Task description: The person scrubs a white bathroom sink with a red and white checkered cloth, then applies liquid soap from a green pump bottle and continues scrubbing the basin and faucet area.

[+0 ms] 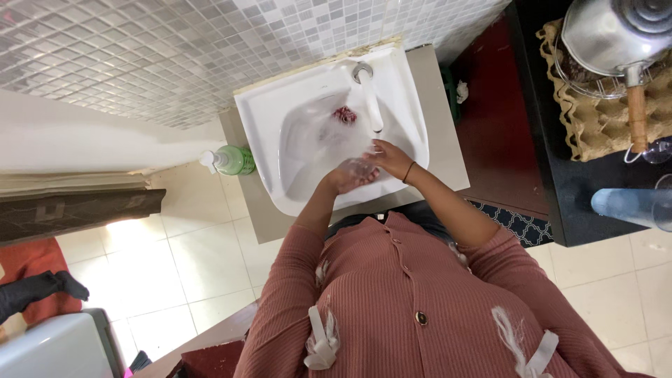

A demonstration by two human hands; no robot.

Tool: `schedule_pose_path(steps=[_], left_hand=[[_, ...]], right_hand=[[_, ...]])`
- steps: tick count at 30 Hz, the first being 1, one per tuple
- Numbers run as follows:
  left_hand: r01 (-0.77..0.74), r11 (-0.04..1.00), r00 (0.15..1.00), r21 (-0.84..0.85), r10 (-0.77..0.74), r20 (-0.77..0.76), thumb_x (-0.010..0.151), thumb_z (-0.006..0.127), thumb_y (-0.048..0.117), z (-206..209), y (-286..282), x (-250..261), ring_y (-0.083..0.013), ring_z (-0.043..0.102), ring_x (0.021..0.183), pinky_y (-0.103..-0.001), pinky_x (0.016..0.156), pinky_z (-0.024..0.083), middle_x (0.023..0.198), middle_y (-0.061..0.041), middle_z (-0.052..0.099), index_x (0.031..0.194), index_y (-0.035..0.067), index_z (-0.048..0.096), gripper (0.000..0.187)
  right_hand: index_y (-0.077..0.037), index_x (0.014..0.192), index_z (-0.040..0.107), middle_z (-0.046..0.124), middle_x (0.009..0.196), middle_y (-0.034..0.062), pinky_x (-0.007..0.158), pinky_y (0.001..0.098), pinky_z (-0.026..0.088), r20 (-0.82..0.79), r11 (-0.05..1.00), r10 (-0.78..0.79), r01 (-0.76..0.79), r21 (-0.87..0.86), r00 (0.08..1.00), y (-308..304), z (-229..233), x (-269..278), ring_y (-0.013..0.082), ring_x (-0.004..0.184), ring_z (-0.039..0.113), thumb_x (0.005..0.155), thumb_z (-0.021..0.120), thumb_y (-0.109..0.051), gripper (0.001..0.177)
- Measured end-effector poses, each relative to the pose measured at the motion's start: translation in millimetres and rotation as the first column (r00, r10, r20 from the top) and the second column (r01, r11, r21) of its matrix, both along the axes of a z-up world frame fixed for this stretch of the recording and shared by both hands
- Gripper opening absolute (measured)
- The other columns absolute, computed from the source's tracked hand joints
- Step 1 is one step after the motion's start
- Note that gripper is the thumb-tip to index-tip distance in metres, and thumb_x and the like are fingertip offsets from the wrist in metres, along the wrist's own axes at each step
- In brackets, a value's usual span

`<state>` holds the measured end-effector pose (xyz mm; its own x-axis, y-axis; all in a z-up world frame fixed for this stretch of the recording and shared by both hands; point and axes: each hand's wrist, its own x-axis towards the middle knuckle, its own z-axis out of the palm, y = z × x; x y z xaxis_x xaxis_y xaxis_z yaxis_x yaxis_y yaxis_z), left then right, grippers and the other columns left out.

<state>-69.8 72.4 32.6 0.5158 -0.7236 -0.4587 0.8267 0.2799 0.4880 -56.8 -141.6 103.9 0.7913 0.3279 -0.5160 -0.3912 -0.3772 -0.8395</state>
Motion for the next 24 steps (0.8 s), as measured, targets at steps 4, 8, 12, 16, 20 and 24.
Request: schedule_pose_path(steps=[4,8,12,16,20,24], left_hand=[[-0.022,0.985,0.966,-0.172,-0.024,-0.259,0.098,0.061,0.001,-19.5,-14.5,8.8,-0.0117,0.050,0.068,-0.023,0.054,0.044,0.084,-0.005,0.054,0.104,0.001,0.052,0.011],[0.039,0.971,0.960,-0.236,-0.102,-0.262,0.107,0.055,0.022,-15.2,-23.8,20.7,-0.0056,0.039,0.047,-0.020,0.039,0.037,0.063,0.005,0.042,0.112,-0.002,0.060,0.025],[-0.114,0.985,0.940,-0.128,0.066,-0.334,0.112,0.044,0.020,-12.7,-5.6,28.8,-0.0155,0.055,0.065,-0.031,0.059,0.050,0.084,-0.009,0.061,0.117,0.003,0.057,0.022],[-0.335,0.847,0.844,0.413,0.464,-0.269,0.106,0.031,0.043,14.5,-2.6,18.9,-0.0229,0.066,0.084,-0.045,0.076,0.057,0.110,-0.012,0.069,0.115,0.013,0.057,0.041],[-0.630,0.657,0.708,0.414,0.705,-0.041,0.105,0.031,0.056,-0.8,-7.2,22.6,-0.0209,0.069,0.096,-0.039,0.080,0.055,0.119,-0.008,0.069,0.121,0.016,0.061,0.053],[-0.699,0.529,0.714,0.482,0.553,0.429,0.117,0.046,0.049,-22.8,-26.0,38.6,-0.0318,0.044,0.090,-0.046,0.079,0.042,0.101,-0.024,0.045,0.126,-0.008,0.056,0.058]], right_hand=[[-0.004,0.158,0.028,0.056,0.132,0.0204,0.086,0.0377,0.058,-0.135,0.972,-0.234,0.233,-0.021,0.963,12.7,21.1,9.7,0.0280,0.105,0.065,0.082,0.081,-0.046,0.101],[-0.007,0.153,0.035,0.061,0.125,0.0164,0.076,0.0348,0.062,-0.356,0.870,-0.375,0.458,0.184,0.856,0.1,31.7,23.2,0.0213,0.093,0.068,0.078,0.081,-0.041,0.095],[0.001,0.147,0.040,0.060,0.131,0.0097,0.078,0.0307,0.060,-0.201,0.885,-0.409,0.441,0.151,0.890,0.0,7.7,24.3,0.0187,0.100,0.070,0.086,0.082,-0.037,0.083],[0.002,0.145,0.047,0.058,0.128,0.0170,0.078,0.0349,0.060,-0.092,0.865,-0.502,0.502,-0.024,0.860,14.4,-0.2,17.3,0.0226,0.096,0.070,0.088,0.082,-0.036,0.077],[0.007,0.144,0.042,0.066,0.122,0.0194,0.083,0.0330,0.059,-0.179,0.861,-0.508,0.503,-0.075,0.843,18.6,11.6,11.3,0.0254,0.103,0.073,0.087,0.084,-0.033,0.081],[0.000,0.121,0.062,0.071,0.114,0.0098,0.081,0.0317,0.059,-0.478,0.885,-0.308,0.432,0.173,0.823,-5.9,26.3,13.8,0.0249,0.104,0.073,0.081,0.081,-0.030,0.053]])
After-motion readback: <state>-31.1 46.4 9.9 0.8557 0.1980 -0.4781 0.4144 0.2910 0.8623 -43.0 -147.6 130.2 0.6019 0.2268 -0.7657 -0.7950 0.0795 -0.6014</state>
